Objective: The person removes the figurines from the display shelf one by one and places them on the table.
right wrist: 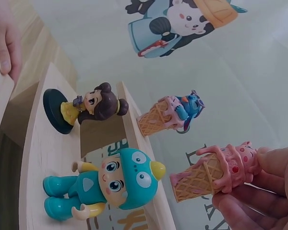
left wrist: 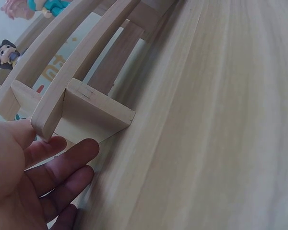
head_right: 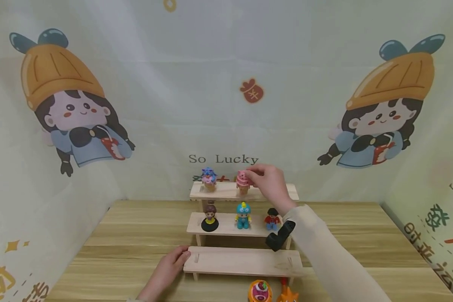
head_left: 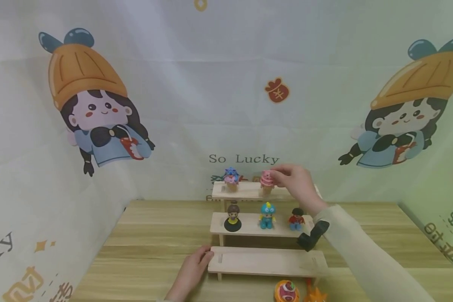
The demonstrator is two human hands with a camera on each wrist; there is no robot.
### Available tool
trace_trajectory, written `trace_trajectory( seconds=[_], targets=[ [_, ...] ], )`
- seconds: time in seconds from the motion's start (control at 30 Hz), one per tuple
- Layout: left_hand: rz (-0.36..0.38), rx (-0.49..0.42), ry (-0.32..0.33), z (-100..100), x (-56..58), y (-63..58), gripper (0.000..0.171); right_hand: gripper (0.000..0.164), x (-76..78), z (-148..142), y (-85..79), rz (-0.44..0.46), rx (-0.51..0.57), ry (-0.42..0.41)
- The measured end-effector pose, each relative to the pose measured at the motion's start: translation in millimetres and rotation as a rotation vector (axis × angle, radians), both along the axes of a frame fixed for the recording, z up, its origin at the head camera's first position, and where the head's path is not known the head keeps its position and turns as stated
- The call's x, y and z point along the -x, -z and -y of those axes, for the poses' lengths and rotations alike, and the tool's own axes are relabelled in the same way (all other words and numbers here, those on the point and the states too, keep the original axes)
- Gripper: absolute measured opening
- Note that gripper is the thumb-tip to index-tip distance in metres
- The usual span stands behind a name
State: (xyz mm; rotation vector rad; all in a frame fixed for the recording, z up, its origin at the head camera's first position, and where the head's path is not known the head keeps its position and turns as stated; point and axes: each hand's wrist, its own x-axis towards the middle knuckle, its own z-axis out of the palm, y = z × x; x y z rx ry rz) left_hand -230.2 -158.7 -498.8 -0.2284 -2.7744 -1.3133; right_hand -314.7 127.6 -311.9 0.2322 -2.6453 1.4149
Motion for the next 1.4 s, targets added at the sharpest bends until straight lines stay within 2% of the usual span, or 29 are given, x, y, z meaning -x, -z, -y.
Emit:
trace_trajectory(
  seconds=[0.2, 0.67, 1.03, 1.27, 1.4],
  targets=[
    [0.005, -0.002, 0.000, -1.1, -0.4, -1.7, 0.044, 0.035, -5.7, -5.1, -2.2, -0.018, 0.019, 0.001],
    [0.009, -0.002, 0.014, 1.4, 2.2, 3.7, 0.044, 0.036, -23.8, -17.5, -11.4, -0.028, 0.020, 0.004],
    [0.018, -0.009, 0.009, -0.1, 1.7, 4.1, 0.044, 0.039, -50.2, -22.2, -13.4, -0.074, 0.013, -0.020],
    [0.026, -0.010, 0.005, -0.7, 2.4, 3.0, 0.043, 0.034, -64.7, -22.1, -11.1, -0.147, -0.055, -0.034],
    [0.028, -0.015, 0.002, -0.5, 2.6, 3.6, 0.043, 0.032, -73.5, -21.1, -10.8, -0.150, -0.051, -0.048]
  ],
)
